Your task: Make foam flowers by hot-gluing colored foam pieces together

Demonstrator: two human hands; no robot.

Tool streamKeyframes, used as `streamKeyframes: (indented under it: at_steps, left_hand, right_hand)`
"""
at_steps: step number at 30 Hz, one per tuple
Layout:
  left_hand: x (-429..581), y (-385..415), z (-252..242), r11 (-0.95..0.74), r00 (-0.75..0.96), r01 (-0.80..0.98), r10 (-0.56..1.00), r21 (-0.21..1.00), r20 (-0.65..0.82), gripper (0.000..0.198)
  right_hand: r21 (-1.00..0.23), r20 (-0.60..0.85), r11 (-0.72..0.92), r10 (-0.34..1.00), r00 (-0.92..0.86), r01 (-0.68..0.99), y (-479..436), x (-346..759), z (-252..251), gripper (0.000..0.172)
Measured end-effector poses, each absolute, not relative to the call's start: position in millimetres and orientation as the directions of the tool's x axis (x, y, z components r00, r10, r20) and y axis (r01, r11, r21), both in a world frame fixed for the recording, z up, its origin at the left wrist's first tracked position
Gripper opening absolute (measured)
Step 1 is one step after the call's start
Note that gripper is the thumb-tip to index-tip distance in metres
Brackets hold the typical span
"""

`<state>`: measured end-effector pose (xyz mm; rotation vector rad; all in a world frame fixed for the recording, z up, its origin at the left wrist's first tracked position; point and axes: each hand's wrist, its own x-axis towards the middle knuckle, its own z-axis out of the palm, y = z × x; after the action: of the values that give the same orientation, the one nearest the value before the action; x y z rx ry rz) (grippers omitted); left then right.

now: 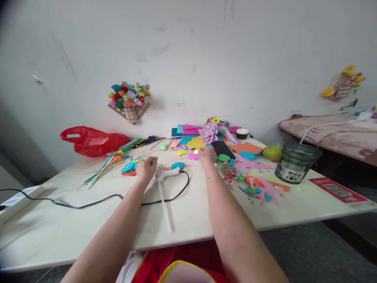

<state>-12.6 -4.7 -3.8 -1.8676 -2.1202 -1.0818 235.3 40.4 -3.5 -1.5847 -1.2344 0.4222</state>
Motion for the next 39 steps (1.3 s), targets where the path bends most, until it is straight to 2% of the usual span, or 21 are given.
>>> streamKeyframes:
  at_steps: [1,3,5,7,9,11,15,23,31,39]
  left_hand:
    - [-8,-5,-5,-0.058,-0.171,0.922,0.826,0.383,0.538,0.032]
    - [-2,-7,-8,-0.136,-0.071,0.938,0.826,0.32,0.559,0.031]
    - [2,-8,-10,-0.192,-0.001,0.94,0.826,0.283,0.564,0.03]
    - [3,-9,-11,-0.213,0.025,0.939,0.823,0.269,0.568,0.029]
    - [3,-10,-11,-0.224,0.036,0.938,0.823,0.264,0.567,0.03]
    - [3,-10,-11,-0.229,0.045,0.937,0.828,0.264,0.559,0.029]
    - [4,-12,-11,-0.23,0.052,0.935,0.842,0.27,0.536,0.029]
    - [7,-15,-13,-0.28,0.078,0.921,0.813,0.27,0.577,0.029]
    - [17,-19,-13,-0.384,0.181,0.898,0.77,0.217,0.612,0.028]
    - [17,-20,-11,-0.382,0.167,0.894,0.772,0.236,0.613,0.027]
  right_hand:
    - [-0.82,0.303,0.021,0.863,0.403,0.572,39,234,-4,0.027]
    - [-0.616,0.361,-0.035,0.875,0.321,0.787,35,231,-4,0.031]
    - [-0.405,0.402,-0.02,0.894,0.198,0.914,32,226,-6,0.036]
    - [-0.295,0.39,-0.01,0.912,0.13,0.955,31,224,-10,0.044]
    - [-0.243,0.35,-0.029,0.93,0.115,0.97,32,223,-14,0.052]
    - [-0.207,0.318,-0.05,0.941,0.115,0.977,33,224,-19,0.055]
    - [-0.158,0.307,-0.058,0.946,0.105,0.986,35,225,-23,0.05]
    - [-0.137,0.298,-0.067,0.949,0.105,0.988,40,227,-28,0.048]
    - [-0.105,0.381,-0.016,0.923,0.055,0.994,37,227,-29,0.036]
    - [-0.072,0.442,0.037,0.897,-0.001,0.997,32,220,-24,0.028]
